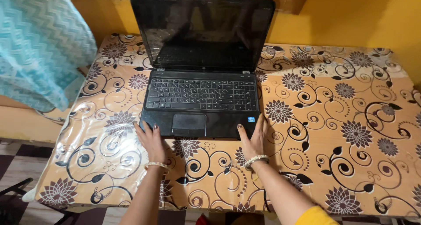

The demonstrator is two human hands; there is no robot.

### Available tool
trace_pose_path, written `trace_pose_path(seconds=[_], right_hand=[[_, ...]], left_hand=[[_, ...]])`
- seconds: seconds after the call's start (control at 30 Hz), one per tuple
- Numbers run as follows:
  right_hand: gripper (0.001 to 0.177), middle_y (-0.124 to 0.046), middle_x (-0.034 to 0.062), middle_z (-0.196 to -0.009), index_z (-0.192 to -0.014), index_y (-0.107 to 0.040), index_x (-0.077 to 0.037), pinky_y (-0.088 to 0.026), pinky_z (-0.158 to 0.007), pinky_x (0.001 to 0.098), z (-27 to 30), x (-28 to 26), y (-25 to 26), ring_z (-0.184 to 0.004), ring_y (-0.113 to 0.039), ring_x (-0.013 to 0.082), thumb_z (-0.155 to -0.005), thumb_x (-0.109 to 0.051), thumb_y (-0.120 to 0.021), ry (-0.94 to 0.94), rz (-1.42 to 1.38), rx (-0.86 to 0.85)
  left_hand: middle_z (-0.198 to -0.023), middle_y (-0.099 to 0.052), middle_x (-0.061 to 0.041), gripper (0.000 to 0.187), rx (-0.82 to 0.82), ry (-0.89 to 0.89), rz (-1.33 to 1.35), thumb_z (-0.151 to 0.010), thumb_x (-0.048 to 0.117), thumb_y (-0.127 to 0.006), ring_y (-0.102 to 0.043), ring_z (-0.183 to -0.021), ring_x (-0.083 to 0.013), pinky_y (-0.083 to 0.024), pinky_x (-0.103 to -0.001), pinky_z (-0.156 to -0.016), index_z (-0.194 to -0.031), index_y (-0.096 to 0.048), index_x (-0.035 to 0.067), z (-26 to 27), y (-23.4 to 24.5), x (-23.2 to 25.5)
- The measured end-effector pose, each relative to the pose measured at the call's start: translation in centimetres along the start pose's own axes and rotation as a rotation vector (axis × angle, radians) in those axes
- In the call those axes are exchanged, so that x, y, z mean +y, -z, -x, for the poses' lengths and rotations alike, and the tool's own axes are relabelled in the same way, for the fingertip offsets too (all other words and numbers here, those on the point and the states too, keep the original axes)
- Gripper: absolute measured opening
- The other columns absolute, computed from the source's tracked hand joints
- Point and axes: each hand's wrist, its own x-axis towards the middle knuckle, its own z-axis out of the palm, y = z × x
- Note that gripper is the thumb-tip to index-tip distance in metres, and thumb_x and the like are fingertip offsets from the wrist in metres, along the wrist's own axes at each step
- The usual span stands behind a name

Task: The person carries a closed laptop from a chair to a table and opens its lid. They then pick up a charger, a wired mouse, and cables from the chair and arrange them on the table next to the laptop.

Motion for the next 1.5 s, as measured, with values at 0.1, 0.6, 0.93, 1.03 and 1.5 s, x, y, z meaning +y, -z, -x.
trace_pose_path(seconds=[0.1, 0.6, 0.93, 1.03, 1.5], right_hand=[[0.101, -0.004, 0.0210, -0.170, -0.163, -0.009, -0.002, -0.009, -0.127, 0.0479, 1.3, -1.4, -0.3, -0.159, -0.002, 0.0352, -0.093, -0.049, -0.065, -0.051, -0.055, 0.038], [0.082, -0.018, 0.0313, -0.161, -0.157, -0.028, -0.004, -0.021, -0.121, 0.0564, 5.7, -15.1, -3.3, -0.149, -0.023, 0.0478, -0.087, -0.014, -0.068, 0.529, -0.155, -0.343], [0.062, -0.033, 0.0316, -0.155, -0.152, -0.040, -0.002, -0.032, -0.119, 0.0491, 8.2, -20.1, -6.7, -0.142, -0.038, 0.0483, -0.092, -0.006, -0.056, 0.689, -0.365, -0.673], [0.059, -0.035, 0.0320, -0.154, -0.150, -0.042, -0.001, -0.032, -0.119, 0.0483, 10.3, -21.2, -7.9, -0.142, -0.039, 0.0482, -0.092, -0.005, -0.055, 0.726, -0.403, -0.759], [0.051, -0.045, 0.0267, -0.150, -0.144, -0.049, -0.002, -0.038, -0.116, 0.0439, 24.6, -28.7, -14.7, -0.140, -0.046, 0.0429, -0.093, -0.006, -0.052, 0.843, -0.496, -0.997]], left_hand=[[-0.171, -0.001, -0.024, 0.071, -0.027, 0.032, 0.033, -0.104, 0.042, -0.039, -0.002, -0.157, -0.0427, -0.004, -0.049, -0.126, -0.159, -0.029, -0.001, 1.2, 0.3, 1.3], [-0.156, -0.043, -0.024, 0.070, 0.073, 0.028, 0.236, -0.086, 0.018, -0.073, -0.045, -0.144, -0.0338, -0.039, -0.040, -0.115, -0.149, -0.047, 0.002, 5.5, 1.7, 10.0], [-0.135, -0.068, -0.015, 0.045, 0.264, 0.076, 0.428, -0.096, 0.002, -0.061, -0.064, -0.126, -0.0207, -0.052, -0.033, -0.103, -0.142, -0.057, 0.001, 6.5, 9.0, 11.2], [-0.130, -0.071, -0.014, 0.044, 0.338, 0.134, 0.394, -0.096, 0.001, -0.060, -0.067, -0.121, -0.0189, -0.054, -0.032, -0.101, -0.140, -0.059, 0.002, 7.9, 11.7, 11.3], [-0.122, -0.075, -0.010, 0.044, 0.622, 0.196, 0.317, -0.094, -0.001, -0.060, -0.071, -0.114, -0.0137, -0.055, -0.029, -0.098, -0.138, -0.062, 0.001, 12.7, 27.9, 5.2]])
